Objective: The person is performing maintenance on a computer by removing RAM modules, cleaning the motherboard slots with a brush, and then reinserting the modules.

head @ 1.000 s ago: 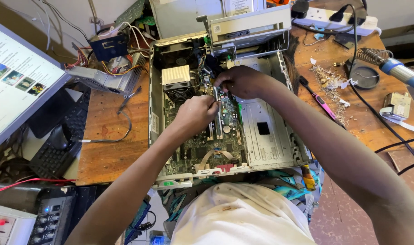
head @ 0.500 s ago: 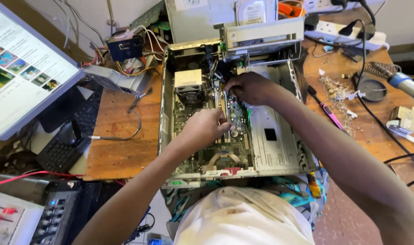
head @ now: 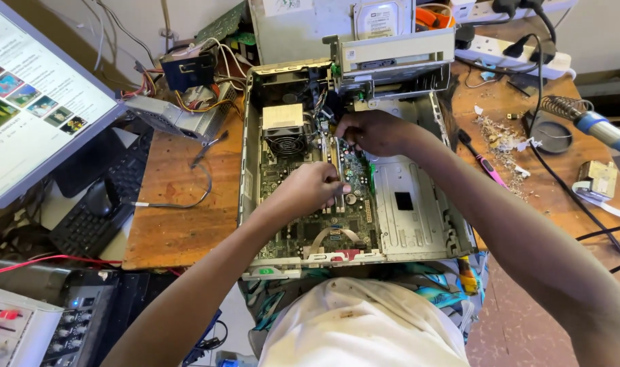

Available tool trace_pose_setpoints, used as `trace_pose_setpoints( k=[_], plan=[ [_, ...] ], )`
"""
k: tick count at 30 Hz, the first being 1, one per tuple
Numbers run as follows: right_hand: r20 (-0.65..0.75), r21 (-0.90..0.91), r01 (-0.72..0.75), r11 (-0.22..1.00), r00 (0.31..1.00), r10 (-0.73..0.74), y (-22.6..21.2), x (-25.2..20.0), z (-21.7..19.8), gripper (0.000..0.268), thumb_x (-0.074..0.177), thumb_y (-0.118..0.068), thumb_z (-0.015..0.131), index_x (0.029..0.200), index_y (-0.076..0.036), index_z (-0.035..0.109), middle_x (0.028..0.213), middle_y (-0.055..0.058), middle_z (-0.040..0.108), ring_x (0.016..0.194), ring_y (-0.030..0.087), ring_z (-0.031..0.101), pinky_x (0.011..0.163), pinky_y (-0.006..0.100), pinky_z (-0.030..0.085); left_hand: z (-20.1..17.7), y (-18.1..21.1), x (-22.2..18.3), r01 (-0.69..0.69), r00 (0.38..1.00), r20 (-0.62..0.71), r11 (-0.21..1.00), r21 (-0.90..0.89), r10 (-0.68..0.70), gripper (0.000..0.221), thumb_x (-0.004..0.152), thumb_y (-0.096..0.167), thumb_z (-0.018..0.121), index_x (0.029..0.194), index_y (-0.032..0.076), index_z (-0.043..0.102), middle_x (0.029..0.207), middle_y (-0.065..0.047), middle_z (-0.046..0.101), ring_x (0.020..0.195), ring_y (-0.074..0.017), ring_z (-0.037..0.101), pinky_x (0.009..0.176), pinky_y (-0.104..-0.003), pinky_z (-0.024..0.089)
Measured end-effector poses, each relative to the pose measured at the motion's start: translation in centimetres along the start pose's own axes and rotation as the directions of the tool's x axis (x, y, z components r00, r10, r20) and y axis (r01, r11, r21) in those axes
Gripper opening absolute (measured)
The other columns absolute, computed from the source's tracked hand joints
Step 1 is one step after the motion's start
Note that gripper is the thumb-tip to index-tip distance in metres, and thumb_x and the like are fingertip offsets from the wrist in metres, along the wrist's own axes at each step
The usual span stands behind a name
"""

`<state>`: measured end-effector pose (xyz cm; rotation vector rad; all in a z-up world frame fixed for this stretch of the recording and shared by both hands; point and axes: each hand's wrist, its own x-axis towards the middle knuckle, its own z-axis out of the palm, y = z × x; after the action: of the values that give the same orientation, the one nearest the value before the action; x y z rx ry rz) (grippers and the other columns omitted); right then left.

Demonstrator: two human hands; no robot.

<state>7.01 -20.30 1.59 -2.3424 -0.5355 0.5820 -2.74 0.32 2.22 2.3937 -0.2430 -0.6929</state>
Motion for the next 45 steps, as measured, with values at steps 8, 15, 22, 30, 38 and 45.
trace_pose_setpoints(
  k=[8,15,22,30,38,45],
  plan=[
    [-0.04,0.01,0.024,1.0,0.999,-0.023,0.1,-0.7,0.0,0.038,0.107,-0.012,0.045,0.132,-0.009,0.074,0.107,0.017,0.079,0.099,0.031,0.079,0.089,0.045,0.061,-0.9,-0.6,-0.1,0.021,0.999,0.049,0.984,-0.175,-0.012,0.027,0.097,0.032,0.071,0.098,0.005,0.076,0.074,-0.008,0.078,0.064,-0.0158,0.075,0.061,-0.028,0.061],
    [-0.1,-0.078,0.086,0.993,0.991,-0.094,0.3,-0.7,0.6,0.034,0.106,-0.011,0.052,0.129,-0.008,0.078,0.104,0.021,0.082,0.1,0.039,0.079,0.09,0.054,0.06,-1.4,-0.5,-0.3,-0.019,0.996,-0.083,0.996,-0.082,0.012,0.04,0.1,0.043,0.071,0.098,0.004,0.077,0.074,-0.01,0.079,0.064,-0.0202,0.078,0.066,-0.039,0.064],
    [-0.185,-0.271,0.109,0.956,0.969,-0.163,-0.1,-0.2,0.7,0.028,0.105,-0.019,0.059,0.122,-0.021,0.081,0.109,0.012,0.082,0.106,0.04,0.077,0.09,0.055,0.061,0.8,-0.9,1.3,-0.079,0.976,-0.194,0.99,0.113,0.1,0.04,0.095,0.049,0.064,0.092,0.011,0.076,0.084,-0.016,0.075,0.086,-0.043,0.077,0.076,-0.053,0.059],
    [-0.145,-0.356,0.029,0.934,0.986,-0.086,-0.2,-0.4,1.2,0.035,0.104,-0.015,0.057,0.128,-0.025,0.08,0.104,0.008,0.081,0.101,0.037,0.079,0.086,0.052,0.062,0.3,-0.7,0.6,-0.073,0.986,-0.147,0.997,0.021,0.075,0.039,0.096,0.047,0.062,0.091,0.01,0.074,0.078,-0.012,0.079,0.082,-0.0394,0.079,0.078,-0.049,0.059],
    [-0.147,-0.235,0.083,0.968,0.982,-0.12,0.1,-0.4,0.8,0.033,0.106,-0.013,0.055,0.129,-0.019,0.078,0.101,0.015,0.08,0.1,0.041,0.078,0.085,0.055,0.061,-0.1,-0.8,0.7,-0.056,0.994,-0.101,0.998,-0.034,0.053,0.037,0.099,0.047,0.062,0.087,0.012,0.069,0.071,-0.005,0.078,0.065,-0.0224,0.079,0.071,-0.038,0.061],
    [-0.03,-0.099,0.05,0.994,0.998,-0.053,-1.0,-0.9,-0.3,0.04,0.107,-0.007,0.044,0.136,-0.009,0.071,0.094,0.017,0.078,0.089,0.035,0.077,0.088,0.05,0.058,-0.1,-1.4,1.0,-0.082,0.994,-0.08,0.995,-0.057,0.078,0.034,0.102,0.042,0.063,0.09,0.011,0.069,0.074,-0.007,0.08,0.063,-0.0205,0.079,0.065,-0.036,0.061]
  ],
)
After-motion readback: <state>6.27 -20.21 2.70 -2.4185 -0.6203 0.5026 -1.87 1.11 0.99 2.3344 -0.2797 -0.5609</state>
